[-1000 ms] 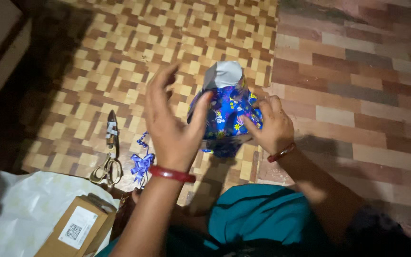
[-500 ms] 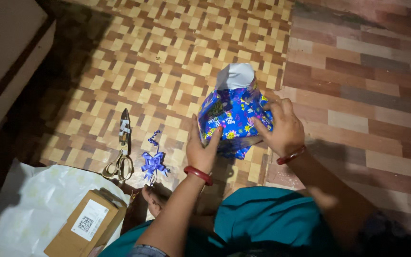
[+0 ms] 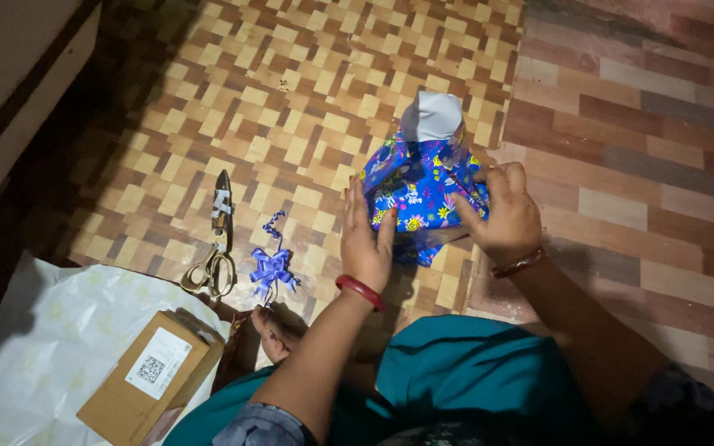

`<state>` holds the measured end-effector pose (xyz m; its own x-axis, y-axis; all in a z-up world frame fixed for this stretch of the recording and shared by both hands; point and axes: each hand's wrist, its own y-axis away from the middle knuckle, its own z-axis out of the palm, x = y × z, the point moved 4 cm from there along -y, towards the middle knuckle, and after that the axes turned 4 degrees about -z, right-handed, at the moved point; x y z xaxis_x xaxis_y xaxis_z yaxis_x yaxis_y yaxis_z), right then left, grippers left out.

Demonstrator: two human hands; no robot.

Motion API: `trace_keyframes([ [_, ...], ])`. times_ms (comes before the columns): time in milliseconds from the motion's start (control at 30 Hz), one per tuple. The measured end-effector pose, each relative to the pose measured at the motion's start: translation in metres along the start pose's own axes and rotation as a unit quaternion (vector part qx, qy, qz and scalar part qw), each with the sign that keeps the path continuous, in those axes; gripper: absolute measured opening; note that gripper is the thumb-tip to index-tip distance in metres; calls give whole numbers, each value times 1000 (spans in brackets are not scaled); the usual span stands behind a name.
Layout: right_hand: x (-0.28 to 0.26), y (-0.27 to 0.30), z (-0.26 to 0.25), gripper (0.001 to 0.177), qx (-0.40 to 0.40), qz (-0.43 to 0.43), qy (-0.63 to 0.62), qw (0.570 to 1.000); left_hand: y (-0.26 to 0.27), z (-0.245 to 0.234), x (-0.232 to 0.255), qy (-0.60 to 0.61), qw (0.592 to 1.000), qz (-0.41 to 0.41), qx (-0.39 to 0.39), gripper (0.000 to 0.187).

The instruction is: The person wraps a rectangular box with blue floral wrapping paper. They fold the paper around the box, crease the edges, and secure the folds with tape. The person smooths the paper and adjusts the corners to complete the wrapping.

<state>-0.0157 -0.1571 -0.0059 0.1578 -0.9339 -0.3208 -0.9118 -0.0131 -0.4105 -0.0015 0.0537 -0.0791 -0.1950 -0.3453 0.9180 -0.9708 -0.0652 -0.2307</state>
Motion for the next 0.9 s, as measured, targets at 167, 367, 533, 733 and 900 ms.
trace_keyframes([
  [167, 0, 0, 1, 45, -6, 0, 2, 1000, -2, -1, 3, -33, 999, 29, -10, 66],
  [367, -2, 0, 0, 44, 3, -1, -12, 1000, -6, -7, 9, -102, 992, 64, -36, 62],
  [533, 0, 0, 1, 44, -1, 1, -17, 1000, -7, -12, 13, -168, 977, 125, -44, 61],
  [733, 1, 1, 2, 44, 4, -3, -15, 1000, -10, -17, 16, -211, 962, 157, -71, 71],
  [900, 6, -1, 6, 47, -27, 19, 7, 999, -13, -14, 16, -238, 949, 193, -77, 75],
])
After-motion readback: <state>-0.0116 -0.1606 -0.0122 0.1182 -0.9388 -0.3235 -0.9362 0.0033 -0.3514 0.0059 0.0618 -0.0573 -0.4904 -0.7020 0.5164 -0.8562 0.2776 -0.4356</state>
